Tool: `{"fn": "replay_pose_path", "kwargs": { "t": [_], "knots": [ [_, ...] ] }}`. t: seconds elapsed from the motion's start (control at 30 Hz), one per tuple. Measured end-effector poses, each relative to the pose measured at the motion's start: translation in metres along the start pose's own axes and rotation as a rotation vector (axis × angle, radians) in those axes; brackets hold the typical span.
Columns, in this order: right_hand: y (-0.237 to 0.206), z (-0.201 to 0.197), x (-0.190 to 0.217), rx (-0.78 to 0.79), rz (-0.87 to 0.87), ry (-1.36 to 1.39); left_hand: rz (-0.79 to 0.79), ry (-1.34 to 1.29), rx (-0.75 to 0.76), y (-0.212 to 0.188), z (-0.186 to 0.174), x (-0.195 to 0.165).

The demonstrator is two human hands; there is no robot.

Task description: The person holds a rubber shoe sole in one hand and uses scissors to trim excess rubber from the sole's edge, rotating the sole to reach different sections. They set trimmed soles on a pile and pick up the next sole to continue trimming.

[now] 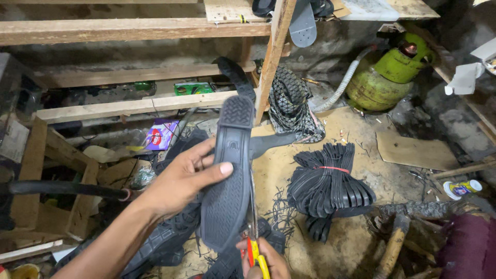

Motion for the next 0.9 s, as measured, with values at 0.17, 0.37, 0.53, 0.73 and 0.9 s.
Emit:
{"fn": "replay_pose_path", "kwargs": {
  "t": [0.17, 0.37, 0.53, 0.73, 0.9],
  "knots": [
    [-0.009, 0.010, 0.027, 0.106, 0.080, -0.083, -0.037, 0.093, 0.062, -0.006, 0.013, 0.009],
    [-0.001, 0.020, 0.046, 0.048, -0.136, 0.243, -0.045, 0.026, 0.060, -0.003, 0.015, 0.009],
    [-0.006, 0.007, 0.015, -0.042, 0.190, 0.030, -0.080, 0.059, 0.068, -0.005, 0.017, 0.013],
    [-0.009, 0.037, 0.047, 0.114, -0.007, 0.409, -0.123, 0.042, 0.156, -0.009, 0.031, 0.022],
    [-0.004, 0.051, 0.073, 0.045, 0.004, 0.354, -0.151, 0.034, 0.145, -0.010, 0.032, 0.025]
  ]
}}
Point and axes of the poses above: each hand's wrist, its own y-axis towards the middle knuckle, its own z-axis out of the palm, x = y × z, the point moved 8 cm from there along y, towards the middle knuckle
